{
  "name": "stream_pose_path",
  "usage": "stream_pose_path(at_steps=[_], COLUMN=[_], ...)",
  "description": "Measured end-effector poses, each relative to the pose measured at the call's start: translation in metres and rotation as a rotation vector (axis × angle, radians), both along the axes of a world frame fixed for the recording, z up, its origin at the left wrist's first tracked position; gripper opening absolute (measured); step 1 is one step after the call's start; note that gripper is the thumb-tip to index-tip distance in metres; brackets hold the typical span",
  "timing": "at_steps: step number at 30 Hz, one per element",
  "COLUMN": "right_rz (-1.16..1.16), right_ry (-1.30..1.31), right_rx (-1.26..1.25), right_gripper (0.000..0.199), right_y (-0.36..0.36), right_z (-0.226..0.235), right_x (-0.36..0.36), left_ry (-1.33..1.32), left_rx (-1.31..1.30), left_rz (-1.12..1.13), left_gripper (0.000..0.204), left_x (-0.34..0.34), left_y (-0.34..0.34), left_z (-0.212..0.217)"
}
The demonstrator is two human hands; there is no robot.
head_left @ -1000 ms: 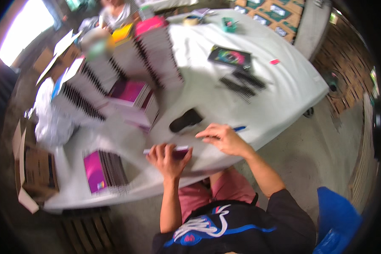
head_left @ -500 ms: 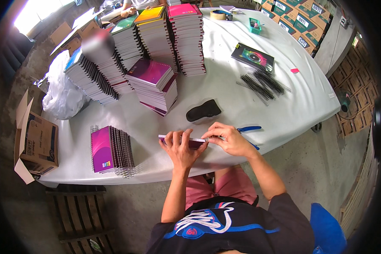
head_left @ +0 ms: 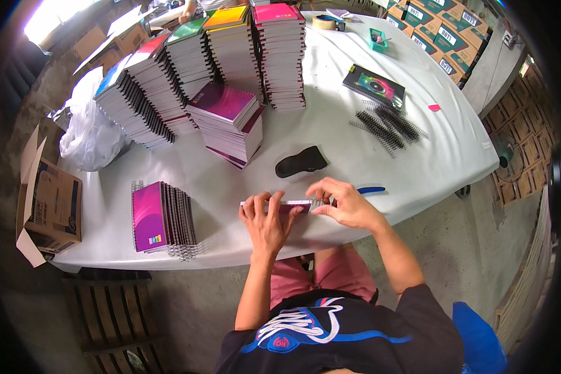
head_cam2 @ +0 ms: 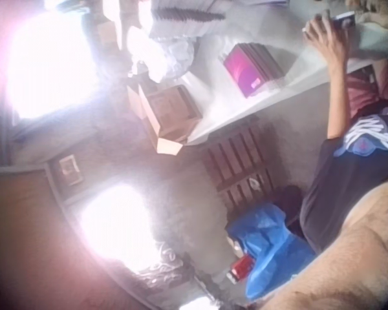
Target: The person repeatedly picks up a purple notebook and a black spiral binding, inserts the spiral into the notebook's holes, and uses pliers to crimp the ends. The finished notebooks are stacked on the table. The person handles notebooks and spirals one at a time throughout the clip.
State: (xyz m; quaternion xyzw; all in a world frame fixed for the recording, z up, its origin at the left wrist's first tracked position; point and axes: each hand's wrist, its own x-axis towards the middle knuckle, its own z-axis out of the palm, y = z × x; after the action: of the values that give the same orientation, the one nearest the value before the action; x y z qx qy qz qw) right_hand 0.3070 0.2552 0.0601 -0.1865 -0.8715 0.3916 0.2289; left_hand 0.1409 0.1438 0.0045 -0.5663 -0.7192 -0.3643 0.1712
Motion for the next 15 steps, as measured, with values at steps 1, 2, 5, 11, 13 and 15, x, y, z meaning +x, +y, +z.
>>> stream_pose_path(at_steps=[1, 2, 5, 11, 13, 15], right_rz=[0.03, 0.061, 0.12, 0.028, -0.018, -0.07], right_ry=[-0.009, -0.019, -0.326, -0.468, -0.564, -0.208], right_rx=[-0.004, -0.007, -0.277, 0.42, 0.582, 0.469], right_gripper=[0.03, 0.03, 0.032, 0.051, 0.055, 0.039], right_y=[0.002, 0.004, 0.012, 0.049, 0.069, 0.09], right_z=[-0.004, -0.008, 0.01, 0.022, -0.017, -0.053], right_x=[0.0, 0.0, -0.004, -0.034, -0.047, -0.05], left_ry=[-0.02, -0.04, -0.072, -0.147, -0.134, -0.144], left_rx=[-0.013, -0.025, -0.053, 0.024, 0.048, 0.042], left_rz=[-0.017, -0.033, -0.056, -0.056, -0.064, -0.081], left_gripper=[0.05, 0.047, 0.043, 0.049, 0.051, 0.053], left_x=[-0.001, -0.001, -0.002, -0.005, -0.004, -0.002], left_y=[-0.001, -0.002, -0.003, -0.007, -0.006, -0.005], left_z=[-0.001, -0.002, 0.0, 0.005, 0.007, 0.007])
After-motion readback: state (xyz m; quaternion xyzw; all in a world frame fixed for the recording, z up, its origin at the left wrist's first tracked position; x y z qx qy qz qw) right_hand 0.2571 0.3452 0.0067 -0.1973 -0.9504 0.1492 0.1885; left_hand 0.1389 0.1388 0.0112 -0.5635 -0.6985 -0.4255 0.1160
